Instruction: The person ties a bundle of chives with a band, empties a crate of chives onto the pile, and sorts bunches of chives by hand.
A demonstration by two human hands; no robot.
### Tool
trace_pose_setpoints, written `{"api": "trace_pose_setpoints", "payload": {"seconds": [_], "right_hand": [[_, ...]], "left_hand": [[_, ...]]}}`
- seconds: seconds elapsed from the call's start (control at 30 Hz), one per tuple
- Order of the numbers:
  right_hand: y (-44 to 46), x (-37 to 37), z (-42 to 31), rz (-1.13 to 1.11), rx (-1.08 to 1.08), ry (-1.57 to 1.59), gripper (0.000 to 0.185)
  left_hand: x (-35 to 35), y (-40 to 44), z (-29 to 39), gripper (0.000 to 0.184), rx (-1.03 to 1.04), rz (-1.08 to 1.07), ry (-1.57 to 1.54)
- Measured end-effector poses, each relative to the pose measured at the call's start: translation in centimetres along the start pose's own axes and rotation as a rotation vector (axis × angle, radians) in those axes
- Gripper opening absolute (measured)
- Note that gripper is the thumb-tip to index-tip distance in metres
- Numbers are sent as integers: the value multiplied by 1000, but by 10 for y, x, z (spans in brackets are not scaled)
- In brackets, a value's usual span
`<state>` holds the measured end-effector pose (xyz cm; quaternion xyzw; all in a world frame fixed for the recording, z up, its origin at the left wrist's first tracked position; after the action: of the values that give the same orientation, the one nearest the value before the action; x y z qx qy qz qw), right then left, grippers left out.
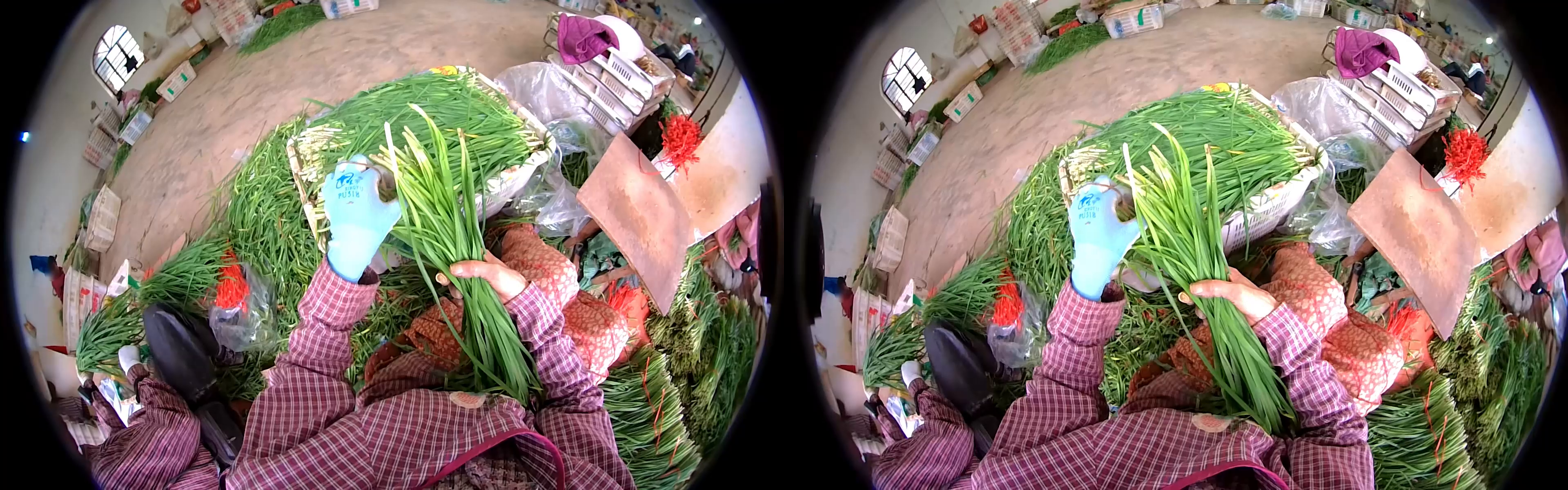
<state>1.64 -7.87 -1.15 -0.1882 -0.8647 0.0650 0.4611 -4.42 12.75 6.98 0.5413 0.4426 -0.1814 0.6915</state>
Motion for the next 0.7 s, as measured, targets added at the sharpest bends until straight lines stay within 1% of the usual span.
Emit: {"api": "trace_pose_setpoints", "payload": {"seconds": [0.03, 0.07, 0.13, 0.2, 0.27, 0.3, 0.33, 0.37, 0.4, 0.47, 0.5, 0.53, 0.6, 0.63, 0.67, 0.7], "right_hand": [[0, 0, 0, 6, 4, -36, 47], [0, -1, 0, 11, 6, -73, 47], [0, -2, 2, 15, 2, -92, 47], [-2, -4, 3, 21, 0, -111, 47], [-6, -5, 3, -8, 40, -194, 47], [-11, -4, 3, -7, 44, -192, 47], [-17, -2, 4, -19, 27, -146, 47], [-23, -1, 5, -32, 11, -99, 47], [-29, -8, 6, -16, 74, -113, 47], [-37, -22, 9, -50, 119, -39, 47], [-37, -33, 16, -52, 151, 63, 44], [-38, -39, 16, -50, 149, 68, 44], [-40, -45, 14, -97, 217, 240, 40], [-42, -38, 11, -39, 142, 199, 35], [-40, -37, 12, -41, 147, 200, 35], [-39, -36, 11, -91, 136, 235, 34]], "left_hand": [[4, 1, 0, 28, -3, -106, 28], [6, 2, 0, 28, -6, -108, 29], [14, 3, 0, 31, -24, -205, -43], [19, 5, -1, 32, -43, -211, -33], [24, 9, -11, 31, -65, -239, 171], [32, 14, -21, 27, -79, -207, 249], [6, 22, -17, 21, -57, -166, 391], [9, 24, -33, 20, -86, -128, 348], [13, 28, -58, 19, -118, -92, 307], [10, 28, -99, 17, -129, 53, 360], [4, 26, -115, 17, -148, 50, 376], [-4, 21, -130, 17, -165, 45, 392], [-6, 0, -162, 20, -173, 34, 349], [-5, -12, -174, 28, -182, -44, 341], [1, -27, -179, 28, -185, -46, 345], [6, -42, -180, 36, -200, -55, 188]]}}
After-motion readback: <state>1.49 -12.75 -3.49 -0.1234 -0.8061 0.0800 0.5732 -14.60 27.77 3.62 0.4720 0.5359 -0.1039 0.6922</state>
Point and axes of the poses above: each hand's wrist, its own y-axis towards the middle knuckle, its own x-axis out of the palm, z = x × y, the point moved 2 cm from there along y, towards the middle knuckle, and after that the axes turned 14 degrees about y, right-handed, at the moved point
